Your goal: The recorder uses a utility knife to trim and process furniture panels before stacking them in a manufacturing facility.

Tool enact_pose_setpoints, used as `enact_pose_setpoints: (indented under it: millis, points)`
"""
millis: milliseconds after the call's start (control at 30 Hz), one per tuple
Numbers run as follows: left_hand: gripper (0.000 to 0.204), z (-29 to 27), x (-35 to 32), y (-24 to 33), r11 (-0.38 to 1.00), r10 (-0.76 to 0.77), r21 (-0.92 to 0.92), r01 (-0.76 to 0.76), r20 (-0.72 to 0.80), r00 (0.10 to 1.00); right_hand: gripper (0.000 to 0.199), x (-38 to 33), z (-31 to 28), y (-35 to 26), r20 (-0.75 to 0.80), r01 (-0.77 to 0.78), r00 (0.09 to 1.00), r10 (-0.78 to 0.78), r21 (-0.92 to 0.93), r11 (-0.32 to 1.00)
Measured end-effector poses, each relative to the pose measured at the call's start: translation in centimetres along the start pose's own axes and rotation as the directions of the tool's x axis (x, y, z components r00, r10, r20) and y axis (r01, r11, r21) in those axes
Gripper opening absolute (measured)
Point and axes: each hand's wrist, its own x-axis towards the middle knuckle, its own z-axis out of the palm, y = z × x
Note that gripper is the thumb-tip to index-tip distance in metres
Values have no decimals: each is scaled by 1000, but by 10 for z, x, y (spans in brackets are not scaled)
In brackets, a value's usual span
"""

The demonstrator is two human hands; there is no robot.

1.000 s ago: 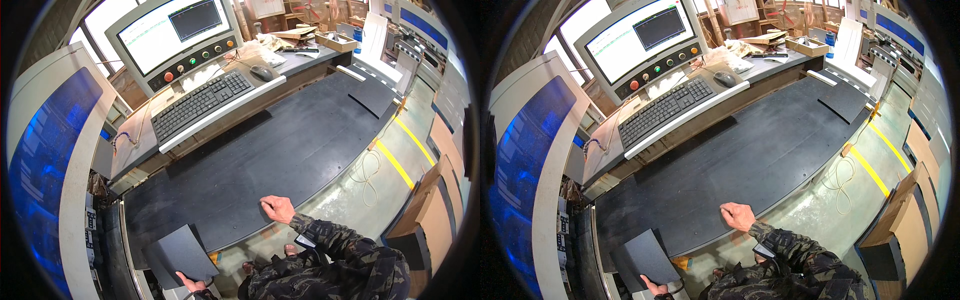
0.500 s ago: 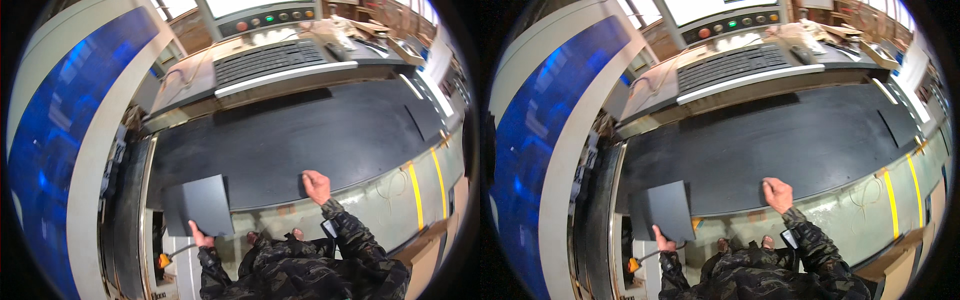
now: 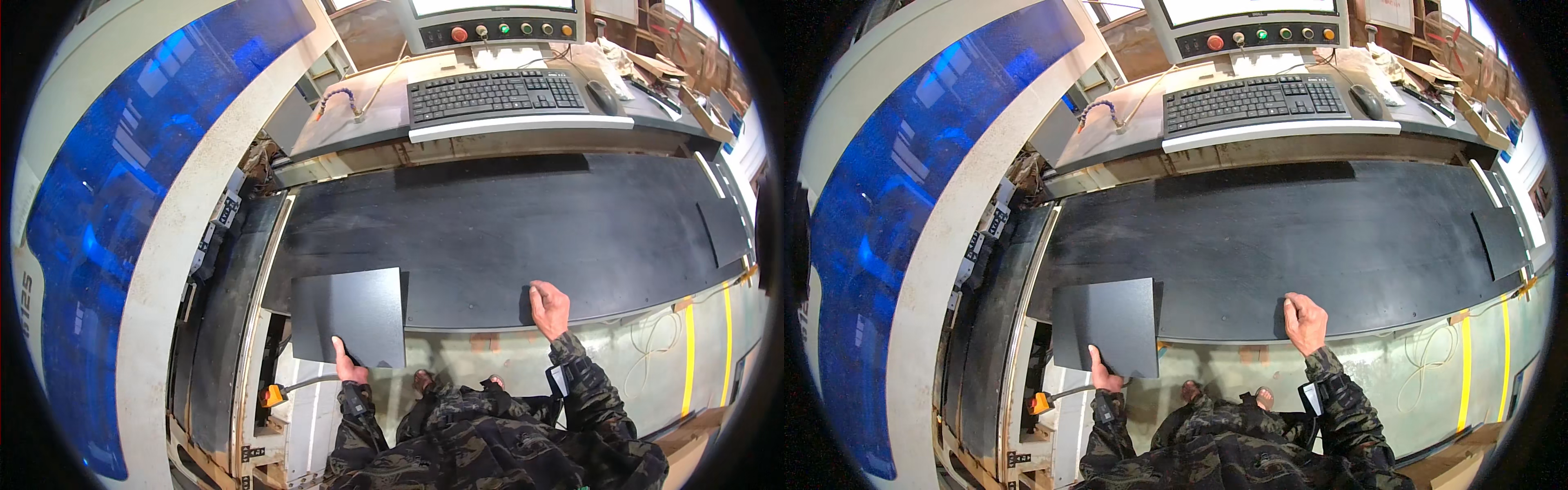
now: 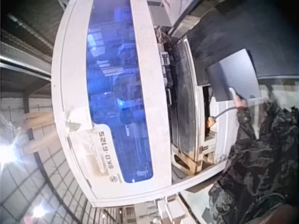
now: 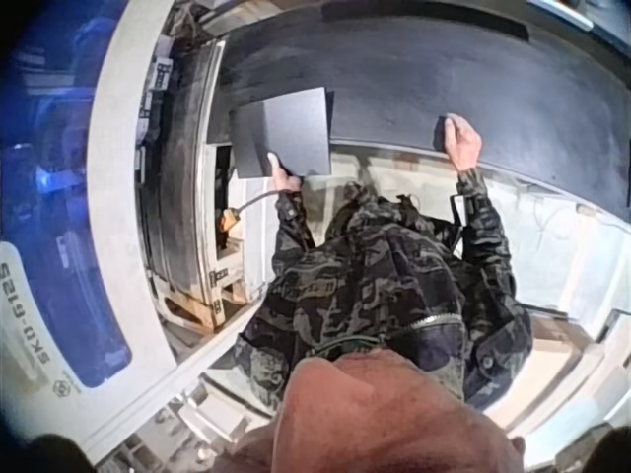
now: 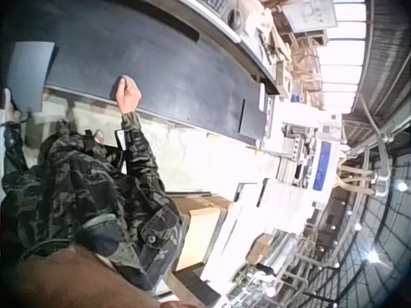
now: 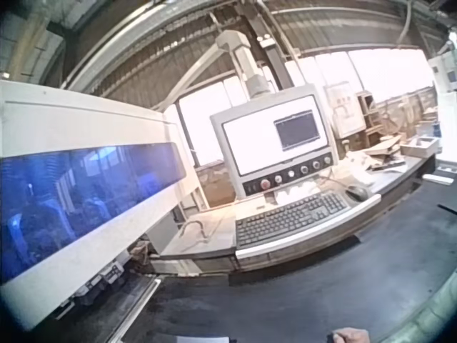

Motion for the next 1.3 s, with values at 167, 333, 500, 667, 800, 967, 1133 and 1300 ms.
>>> enact_pose_setpoints:
  millis: [167,333,500,667,800,967,1133,1300]
  points:
    - [62,-1,5,-2,999,12,49,-13,17,1000,16,1,0,1,11,-11,1000,11,-9,1000]
    - [61,-1,4,-2,1000,0,-22,0,-10,1000,15,3,-1,0,21,-8,1000,8,-9,1000]
    - [61,2,3,-3,1000,-5,-26,4,-34,999,14,2,-2,0,17,-2,1000,2,-20,1000]
    - [61,-7,8,-4,1000,6,-26,-7,-15,1000,12,3,1,0,-20,42,999,-42,-4,999]
    - [55,-9,-2,-1,998,-23,-50,25,46,999,12,4,-1,-1,-3,20,1000,-20,-10,1000]
    - [43,-25,-13,9,990,-77,-108,94,153,985,13,4,-4,-3,22,-1,1000,1,2,1000]
    - [31,-37,-16,15,994,-57,-86,67,120,991,15,1,-2,2,67,-47,997,45,41,998]
    - [24,-28,-53,31,997,-61,-37,66,126,990,22,19,-21,5,348,-192,923,161,54,980]
